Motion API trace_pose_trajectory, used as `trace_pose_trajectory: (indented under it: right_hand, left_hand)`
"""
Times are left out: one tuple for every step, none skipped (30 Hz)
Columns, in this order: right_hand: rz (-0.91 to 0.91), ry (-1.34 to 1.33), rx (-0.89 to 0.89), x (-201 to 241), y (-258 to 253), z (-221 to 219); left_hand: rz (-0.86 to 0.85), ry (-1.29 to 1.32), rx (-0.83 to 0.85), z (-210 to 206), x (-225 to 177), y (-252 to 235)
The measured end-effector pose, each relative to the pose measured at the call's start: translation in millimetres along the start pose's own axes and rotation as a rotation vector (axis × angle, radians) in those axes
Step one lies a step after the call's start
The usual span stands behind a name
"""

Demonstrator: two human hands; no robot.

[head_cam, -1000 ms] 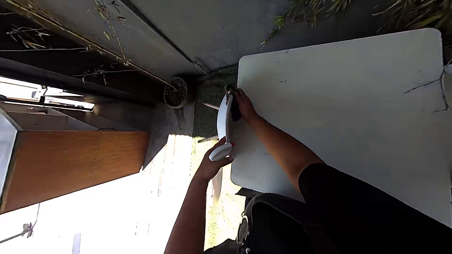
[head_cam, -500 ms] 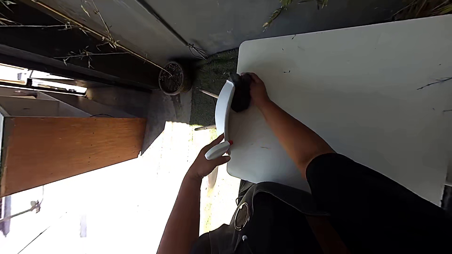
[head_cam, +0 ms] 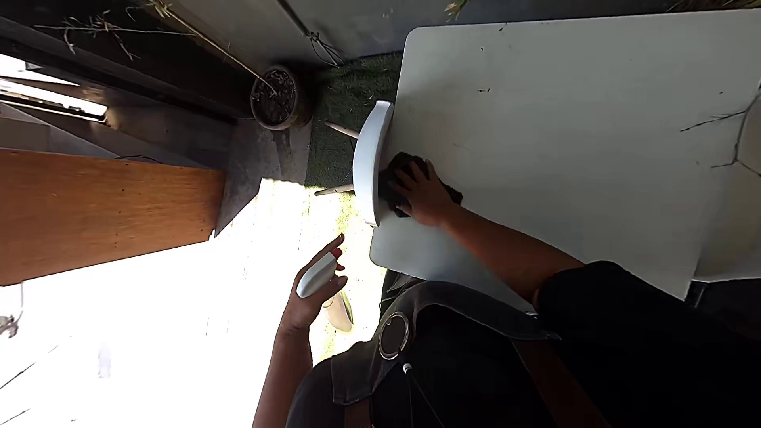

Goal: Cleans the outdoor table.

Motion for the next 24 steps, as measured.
trace_pose_trajectory:
  right_hand:
    - [0.036, -0.03, 0.067, 26, 27, -18]
    - [0.075, -0.084, 0.134, 45, 54, -32]
    - [0.104, -0.131, 0.177, 55, 78, -38]
    - [0.102, -0.157, 0.187, 52, 101, -37]
    - [0.048, -0.158, 0.173, 39, 126, -31]
    - [-0.056, -0.134, 0.127, 20, 156, -21]
    - [-0.179, -0.081, 0.009, -4, 193, -11]
    - [-0.308, -0.006, -0.102, -31, 233, 2]
    - [-0.442, 0.062, -0.182, -59, 273, 19]
    - [-0.579, 0.123, -0.248, -84, 312, 34]
    - [-0.73, 0.16, -0.309, -104, 345, 46]
    - [-0.896, 0.172, -0.372, -117, 371, 53]
    - [-1.066, 0.162, -0.436, -122, 387, 57]
    - [-1.211, 0.155, -0.497, -119, 391, 57]
    - [-1.299, 0.163, -0.539, -112, 386, 52]
    - [-1.312, 0.175, -0.553, -101, 373, 43]
    - [-1.246, 0.18, -0.547, -83, 353, 32]
    - [-1.132, 0.181, -0.512, -61, 328, 18]
    - [-1.005, 0.169, -0.451, -34, 298, 4]
    - [-0.878, 0.143, -0.384, -4, 266, -8]
    - [-0.752, 0.107, -0.301, 25, 231, -19]
    - [-0.626, 0.066, -0.21, 50, 196, -29]
    - [-0.494, 0.035, -0.122, 71, 162, -39]
    - [-0.356, 0.01, -0.062, 84, 132, -48]
  left_hand:
    - [0.008, -0.003, -0.016, 6, 6, 9]
    - [0.021, -0.006, -0.036, 13, 13, 20]
    - [0.03, -0.014, -0.051, 20, 21, 31]
    - [0.034, -0.021, -0.065, 26, 30, 42]
    - [0.042, -0.03, -0.073, 32, 39, 54]
    - [0.057, -0.042, -0.079, 37, 47, 67]
    - [0.074, -0.056, -0.087, 42, 55, 81]
    - [0.094, -0.075, -0.104, 45, 63, 94]
    - [0.112, -0.099, -0.128, 47, 71, 106]
    - [0.129, -0.123, -0.149, 48, 79, 118]
    - [0.151, -0.151, -0.171, 49, 86, 129]
    - [0.147, -0.177, -0.197, 54, 96, 141]
    - [0.146, -0.209, -0.213, 57, 103, 153]
    - [0.165, -0.255, -0.216, 58, 105, 163]
    - [0.196, -0.299, -0.202, 57, 103, 172]
    - [0.21, -0.33, -0.181, 57, 102, 180]
    - [0.184, -0.38, -0.183, 59, 111, 188]
    - [0.163, -0.415, -0.181, 60, 118, 195]
    - [0.162, -0.455, -0.176, 59, 119, 200]
    - [0.218, -0.498, -0.151, 53, 109, 203]
    - [0.361, -0.528, -0.103, 40, 84, 201]
    - [0.484, -0.57, -0.071, 26, 60, 197]
    - [0.577, -0.6, -0.045, 12, 38, 194]
    - [0.607, -0.603, -0.036, 0, 19, 193]
Point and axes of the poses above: each hand's wrist, its own y-axis away from the middle knuckle, its own z-axis out of the back of the hand, x = y × z, the point moved 3 cm from there along -y, towards the middle knuckle, and after that the axes turned 9 degrees about -x, right-handed, at the moved point
